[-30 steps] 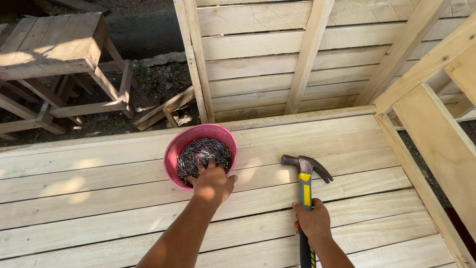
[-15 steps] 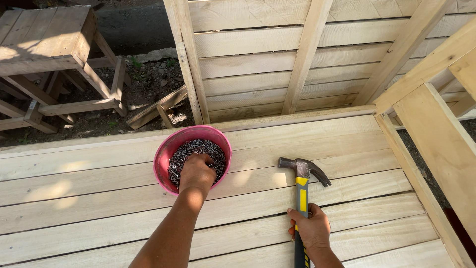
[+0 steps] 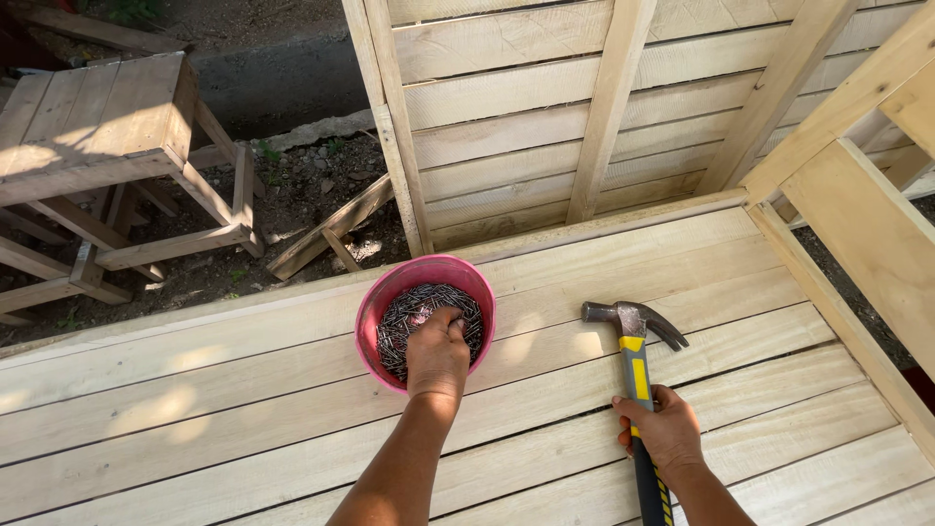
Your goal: The person hammers nails into the wooden slats of an outdoor wooden frame structure. They repeatedly pick nails one at a time from a pink bowl, position each nail on a slat, and drive it in with a claw hammer, working across different spots on the surface.
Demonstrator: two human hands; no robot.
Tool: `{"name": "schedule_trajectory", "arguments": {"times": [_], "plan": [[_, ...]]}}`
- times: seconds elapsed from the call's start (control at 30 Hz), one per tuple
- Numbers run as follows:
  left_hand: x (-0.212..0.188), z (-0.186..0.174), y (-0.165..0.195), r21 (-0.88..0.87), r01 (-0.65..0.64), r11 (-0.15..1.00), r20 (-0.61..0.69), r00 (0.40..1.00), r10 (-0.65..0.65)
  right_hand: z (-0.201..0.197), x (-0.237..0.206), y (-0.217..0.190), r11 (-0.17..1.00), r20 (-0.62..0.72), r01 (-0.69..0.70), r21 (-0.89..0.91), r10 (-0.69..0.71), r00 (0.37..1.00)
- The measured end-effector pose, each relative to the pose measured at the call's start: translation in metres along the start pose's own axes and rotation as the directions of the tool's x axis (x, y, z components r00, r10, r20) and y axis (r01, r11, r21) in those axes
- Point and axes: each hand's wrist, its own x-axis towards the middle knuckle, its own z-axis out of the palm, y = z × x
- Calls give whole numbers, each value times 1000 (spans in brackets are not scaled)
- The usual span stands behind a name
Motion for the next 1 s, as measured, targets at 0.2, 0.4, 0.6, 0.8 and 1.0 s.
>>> {"name": "schedule_trajectory", "arguments": {"times": [0.2, 0.4, 0.6, 0.8, 1.0], "plan": [[-3, -6, -11, 31, -51, 998, 18, 999, 51, 9, 0, 12, 999, -30, 42, 6, -42, 999], [0, -3, -19, -9, -299, 954, -103, 949, 296, 15, 0, 19, 994, -123, 107, 3, -106, 987], [-6, 18, -17, 165, -131, 978, -116, 982, 151, 2, 4, 19, 994, -107, 109, 18, -107, 989], [-7, 38, -5, 396, -182, 900, -46, 975, 217, -23, 10, 22, 996, -10, 89, -9, -89, 996], [-17, 50, 9, 430, 47, 902, 36, 997, -69, -40, 19, 20, 994, 22, 107, 31, -107, 994]]}}
